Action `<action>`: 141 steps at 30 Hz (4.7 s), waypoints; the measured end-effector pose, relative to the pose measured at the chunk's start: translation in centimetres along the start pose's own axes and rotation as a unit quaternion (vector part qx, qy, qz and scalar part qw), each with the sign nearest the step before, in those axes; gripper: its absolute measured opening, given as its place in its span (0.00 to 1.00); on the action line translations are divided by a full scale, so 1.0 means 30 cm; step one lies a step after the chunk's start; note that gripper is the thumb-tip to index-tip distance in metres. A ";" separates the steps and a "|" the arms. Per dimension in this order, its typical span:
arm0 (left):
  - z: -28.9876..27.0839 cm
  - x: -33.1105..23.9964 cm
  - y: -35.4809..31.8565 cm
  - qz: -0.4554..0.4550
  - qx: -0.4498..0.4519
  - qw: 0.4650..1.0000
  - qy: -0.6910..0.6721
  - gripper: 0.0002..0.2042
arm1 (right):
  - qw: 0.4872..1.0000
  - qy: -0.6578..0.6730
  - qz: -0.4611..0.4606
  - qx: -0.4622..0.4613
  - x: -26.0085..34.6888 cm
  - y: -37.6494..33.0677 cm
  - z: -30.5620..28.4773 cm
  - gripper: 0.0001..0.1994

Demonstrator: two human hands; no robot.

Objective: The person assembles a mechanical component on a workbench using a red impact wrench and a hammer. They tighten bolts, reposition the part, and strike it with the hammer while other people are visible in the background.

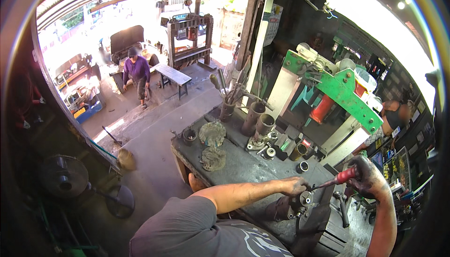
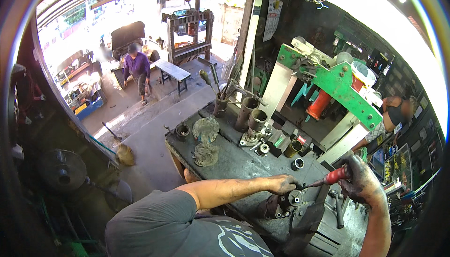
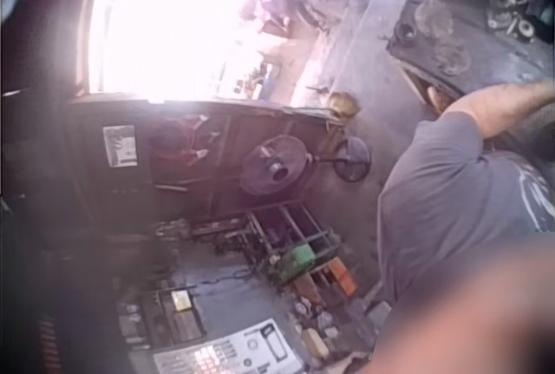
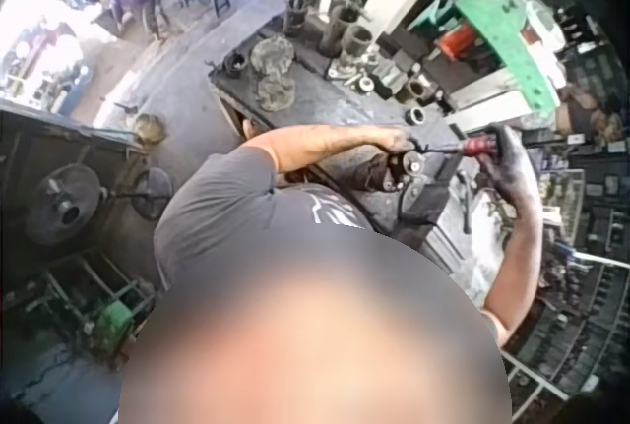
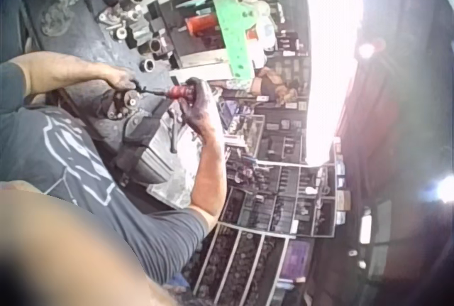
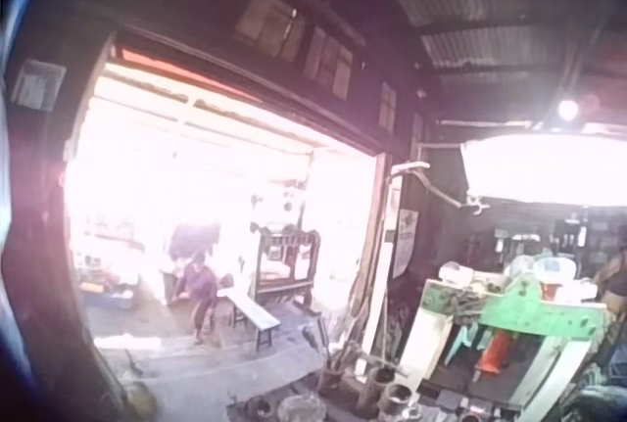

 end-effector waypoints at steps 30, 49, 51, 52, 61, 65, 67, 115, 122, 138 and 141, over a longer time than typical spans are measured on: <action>-0.084 0.032 -0.030 0.006 -0.071 0.989 -0.127 0.15 | 0.301 0.854 -0.011 -0.425 -0.422 0.033 0.587 0.32; 0.236 0.866 0.255 -0.341 -0.023 0.928 0.150 0.14 | 0.423 0.786 0.076 -0.444 -0.352 -0.558 0.782 0.35; 0.250 0.917 0.251 -0.357 -0.013 0.921 0.155 0.16 | 0.454 0.758 0.088 -0.461 -0.338 -0.579 0.767 0.37; 0.238 0.935 0.239 -0.355 -0.030 0.920 0.164 0.17 | 0.463 0.747 0.091 -0.468 -0.334 -0.585 0.758 0.38; 0.011 0.538 -0.073 -0.236 -0.171 0.956 -0.030 0.21 | 0.445 0.783 -0.056 -0.431 -0.359 -0.461 0.663 0.42; -0.038 0.057 -0.237 -0.003 -0.240 0.970 0.036 0.16 | 0.483 0.779 -0.109 -0.384 -0.312 -0.333 0.681 0.37; -0.019 -0.077 -0.276 0.038 -0.238 0.970 0.034 0.16 | 0.507 0.748 -0.089 -0.418 -0.293 -0.285 0.703 0.45; 0.039 -0.283 -0.107 0.188 -0.158 0.965 0.094 0.13 | 0.900 0.210 0.018 -0.381 -0.085 -0.480 0.243 0.30; 0.042 -0.281 -0.107 0.192 -0.157 0.963 0.101 0.16 | 0.938 0.085 0.238 -0.238 -0.112 -0.527 0.439 0.30; 0.046 -0.267 -0.110 0.186 -0.139 0.970 0.076 0.17 | 0.873 0.171 0.065 -0.452 -0.063 -0.590 0.331 0.30; 0.045 -0.264 -0.120 0.194 -0.146 0.966 0.089 0.17 | 0.943 0.088 0.208 -0.244 -0.114 -0.548 0.415 0.27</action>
Point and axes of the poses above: each hand's wrist, its own y-axis towards the middle knuckle, its own z-axis out of the palm, x = y × z, the point moved 7 cm from there along y, towards the middle knuckle, and after that the axes turned 14 degrees about y, right-handed, at the moved point
